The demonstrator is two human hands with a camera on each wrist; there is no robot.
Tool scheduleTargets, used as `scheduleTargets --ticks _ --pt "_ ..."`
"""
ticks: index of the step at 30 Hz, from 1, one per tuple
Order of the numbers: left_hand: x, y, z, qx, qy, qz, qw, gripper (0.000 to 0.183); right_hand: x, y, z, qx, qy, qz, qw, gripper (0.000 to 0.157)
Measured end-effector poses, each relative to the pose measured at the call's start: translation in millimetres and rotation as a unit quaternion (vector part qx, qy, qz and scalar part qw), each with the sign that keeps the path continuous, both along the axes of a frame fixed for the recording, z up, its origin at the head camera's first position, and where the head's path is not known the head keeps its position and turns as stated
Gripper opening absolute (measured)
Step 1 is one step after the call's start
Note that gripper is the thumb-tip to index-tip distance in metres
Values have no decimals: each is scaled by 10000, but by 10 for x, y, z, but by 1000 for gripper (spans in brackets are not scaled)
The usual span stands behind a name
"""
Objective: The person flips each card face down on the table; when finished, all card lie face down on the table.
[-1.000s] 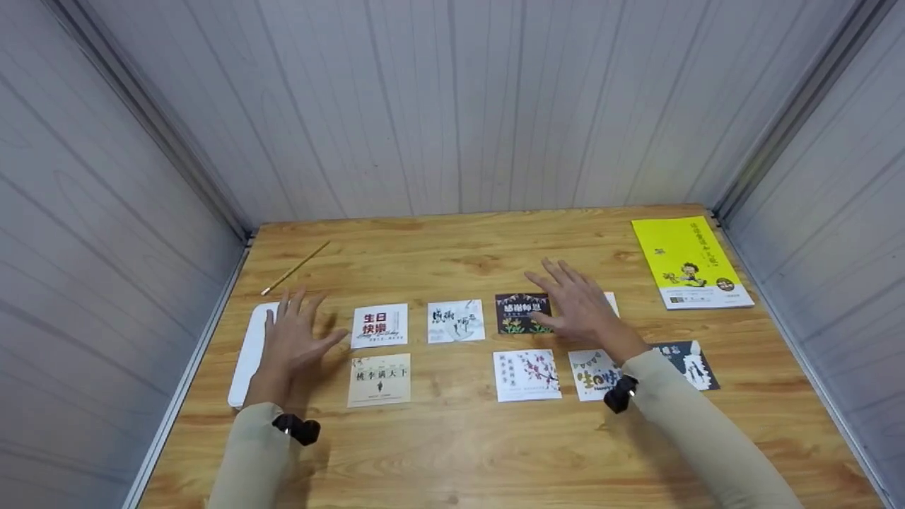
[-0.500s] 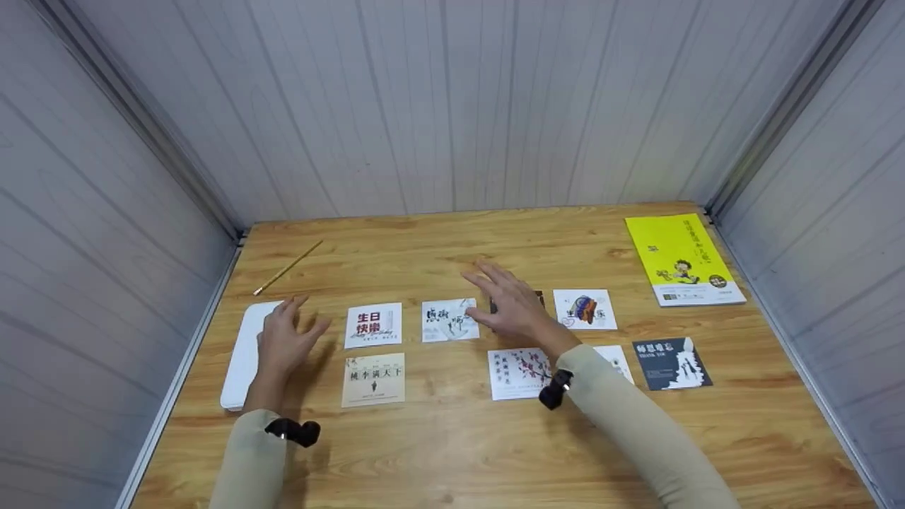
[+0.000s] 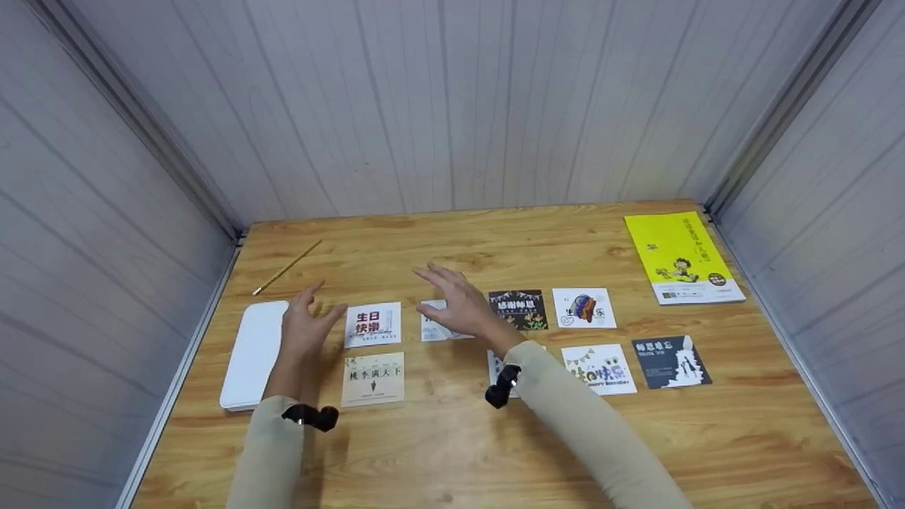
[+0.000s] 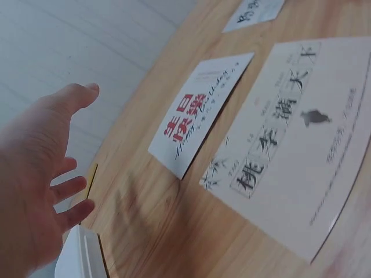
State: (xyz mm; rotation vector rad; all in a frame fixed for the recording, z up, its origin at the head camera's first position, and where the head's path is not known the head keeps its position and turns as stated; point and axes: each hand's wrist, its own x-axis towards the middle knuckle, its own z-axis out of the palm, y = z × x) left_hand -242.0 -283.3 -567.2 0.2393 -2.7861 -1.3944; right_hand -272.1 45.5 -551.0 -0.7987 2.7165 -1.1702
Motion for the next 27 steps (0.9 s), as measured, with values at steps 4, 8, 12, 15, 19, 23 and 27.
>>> scheduleTargets --ticks 4,8,12,15,19,23,27 --pt "-41 30 -12 459 -93 113 9988 76 16 -151 -11 -549 -314 -76 9980 72" --pt "-68 56 -33 535 -167 144 9983 74 21 -291 -52 -993 -637 -134 9929 73" --pt "-81 57 -62 286 -378 -271 9985 74 30 -425 -115 -1275 -972 -214 9868 76" --pt "-97 37 -97 -23 -500 -733 9961 77 39 -507 -158 -1315 -1182 -264 9839 77" --pt "-117 -16 -154 -357 -494 -1221 9906 85 67 -595 -221 -1120 -1352 -229 9842 77" --pt "-147 -64 -204 -943 -574 -1529 9821 96 100 -654 -258 -869 -1368 -115 9867 78" --pt "-200 -68 -231 -1428 -639 -1693 9731 100 118 -680 -295 -795 -1310 3 9882 79"
